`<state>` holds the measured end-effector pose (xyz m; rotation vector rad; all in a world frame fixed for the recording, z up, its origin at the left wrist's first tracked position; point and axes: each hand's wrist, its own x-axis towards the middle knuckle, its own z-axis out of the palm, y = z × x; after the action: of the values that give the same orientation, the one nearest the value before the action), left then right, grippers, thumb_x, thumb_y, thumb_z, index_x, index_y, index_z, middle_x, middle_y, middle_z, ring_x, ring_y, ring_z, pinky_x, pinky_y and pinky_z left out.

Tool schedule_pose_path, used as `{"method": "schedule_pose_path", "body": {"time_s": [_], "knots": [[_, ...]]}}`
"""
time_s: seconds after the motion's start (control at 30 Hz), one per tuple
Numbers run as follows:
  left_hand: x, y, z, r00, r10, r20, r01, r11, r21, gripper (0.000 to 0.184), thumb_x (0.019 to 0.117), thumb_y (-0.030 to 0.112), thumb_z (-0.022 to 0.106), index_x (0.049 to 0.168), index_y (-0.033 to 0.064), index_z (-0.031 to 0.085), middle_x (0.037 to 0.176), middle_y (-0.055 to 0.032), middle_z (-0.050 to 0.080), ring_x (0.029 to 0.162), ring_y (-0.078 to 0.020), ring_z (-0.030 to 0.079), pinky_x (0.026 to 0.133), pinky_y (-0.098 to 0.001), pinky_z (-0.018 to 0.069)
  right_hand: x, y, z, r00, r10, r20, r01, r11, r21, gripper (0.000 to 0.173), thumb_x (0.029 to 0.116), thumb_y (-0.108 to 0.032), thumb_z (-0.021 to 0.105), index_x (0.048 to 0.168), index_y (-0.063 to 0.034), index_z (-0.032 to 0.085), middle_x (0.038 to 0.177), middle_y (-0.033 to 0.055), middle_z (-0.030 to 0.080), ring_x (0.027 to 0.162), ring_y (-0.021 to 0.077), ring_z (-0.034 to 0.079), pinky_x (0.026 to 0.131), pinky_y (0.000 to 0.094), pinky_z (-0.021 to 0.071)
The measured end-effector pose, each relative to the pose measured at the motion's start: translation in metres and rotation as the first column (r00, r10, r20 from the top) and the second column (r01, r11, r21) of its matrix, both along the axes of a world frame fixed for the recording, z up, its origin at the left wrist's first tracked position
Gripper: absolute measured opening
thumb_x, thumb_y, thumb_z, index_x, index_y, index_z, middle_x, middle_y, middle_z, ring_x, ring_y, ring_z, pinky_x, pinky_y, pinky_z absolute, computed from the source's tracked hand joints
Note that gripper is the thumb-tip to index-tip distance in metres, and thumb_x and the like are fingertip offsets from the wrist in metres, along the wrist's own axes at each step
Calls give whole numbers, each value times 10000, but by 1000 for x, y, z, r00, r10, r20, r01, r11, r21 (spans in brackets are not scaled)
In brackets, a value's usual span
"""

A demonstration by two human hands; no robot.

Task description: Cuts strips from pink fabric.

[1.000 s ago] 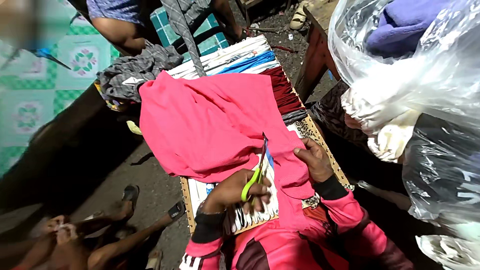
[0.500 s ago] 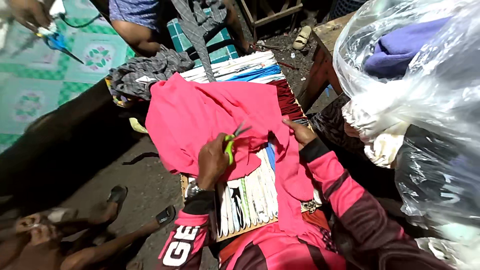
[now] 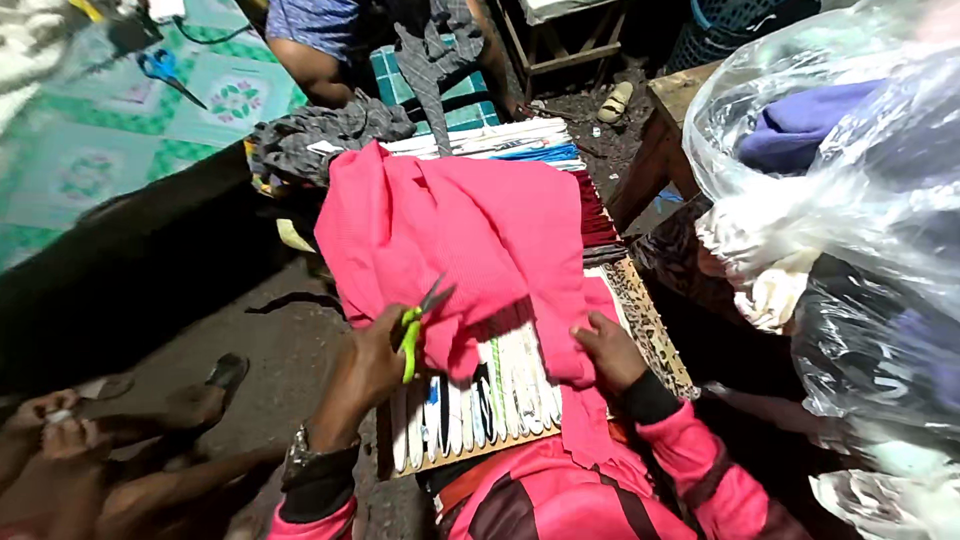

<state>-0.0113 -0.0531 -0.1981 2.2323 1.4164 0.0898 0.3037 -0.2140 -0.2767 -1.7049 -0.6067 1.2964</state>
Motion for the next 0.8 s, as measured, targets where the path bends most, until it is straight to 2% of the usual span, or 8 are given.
{"method": "schedule_pose_path", "body": {"time_s": [0.07, 0.13, 0.23, 0.37, 0.43, 0.57, 0.67, 0.8], "knots": [[-12, -17, -15, 998, 12, -66, -14, 1000, -27, 389, 895, 136, 740, 1275, 97, 661, 995, -214, 716, 904, -423, 696, 794, -696, 530, -13, -19, -11, 996, -29, -88, 24, 998, -53, 463, 974, -168, 662, 1388, 0, 541, 1198, 138, 710, 1011, 188, 718, 891, 382, 605], [-14, -33, -10, 999, 49, -16, -49, 998, -31, 475, 889, 294, 790, 1300, 100, 652, 1003, -170, 723, 887, -355, 699, 797, -641, 548, -14, -25, -3, 995, -31, -99, 26, 998, -50, 470, 965, -168, 674, 1385, -5, 539, 1128, 109, 736, 970, 165, 724, 868, 364, 607], [0, -51, 10, 974, 143, 176, -93, 959, -267, 482, 877, 419, 764, 1278, 165, 681, 889, -1, 736, 721, -131, 703, 667, -381, 618, -6, -18, 7, 999, -18, -51, 16, 999, -29, 373, 957, -193, 690, 1279, -24, 604, 943, 60, 736, 836, 131, 696, 783, 342, 584], [29, -64, 10, 912, 248, 327, 99, 641, -762, 381, 967, 289, 691, 1280, 74, 663, 912, -86, 754, 665, -201, 727, 544, -354, 624, 0, -7, 5, 970, -61, -235, 55, 998, -32, 436, 967, -150, 678, 1354, -1, 545, 1001, 115, 745, 887, 182, 724, 813, 372, 609], [40, -70, -8, 912, 236, 336, 192, 477, -858, 349, 1010, 321, 633, 1242, 64, 677, 899, -110, 764, 573, -169, 692, 427, -293, 545, -3, -8, 7, 932, -95, -350, 98, 995, -10, 386, 984, -114, 641, 1338, 12, 554, 1022, 126, 739, 886, 195, 725, 793, 377, 617], [60, -86, -36, 915, 255, 314, 257, 232, -938, 368, 1037, 350, 579, 1204, 35, 671, 938, -112, 766, 560, -129, 678, 400, -240, 496, -12, -20, 13, 871, -181, -456, 238, 969, 70, 317, 997, -77, 600, 1291, 27, 544, 994, 138, 718, 854, 193, 713, 766, 371, 617], [73, -89, -44, 908, 302, 291, 241, 193, -951, 335, 1033, 315, 582, 1192, 30, 661, 959, -123, 768, 589, -138, 701, 402, -238, 500, -15, -28, 7, 856, -208, -473, 292, 950, 110, 323, 979, -67, 619, 1276, 30, 540, 978, 151, 718, 851, 205, 717, 781, 385, 621], [89, -75, -44, 905, 313, 288, 225, 225, -948, 317, 1037, 301, 558, 1187, 31, 626, 990, -133, 770, 606, -158, 717, 403, -250, 513, -16, -30, 4, 855, -199, -480, 294, 947, 131, 328, 970, -68, 627, 1276, 19, 546, 963, 138, 715, 850, 196, 714, 794, 375, 617]]}}
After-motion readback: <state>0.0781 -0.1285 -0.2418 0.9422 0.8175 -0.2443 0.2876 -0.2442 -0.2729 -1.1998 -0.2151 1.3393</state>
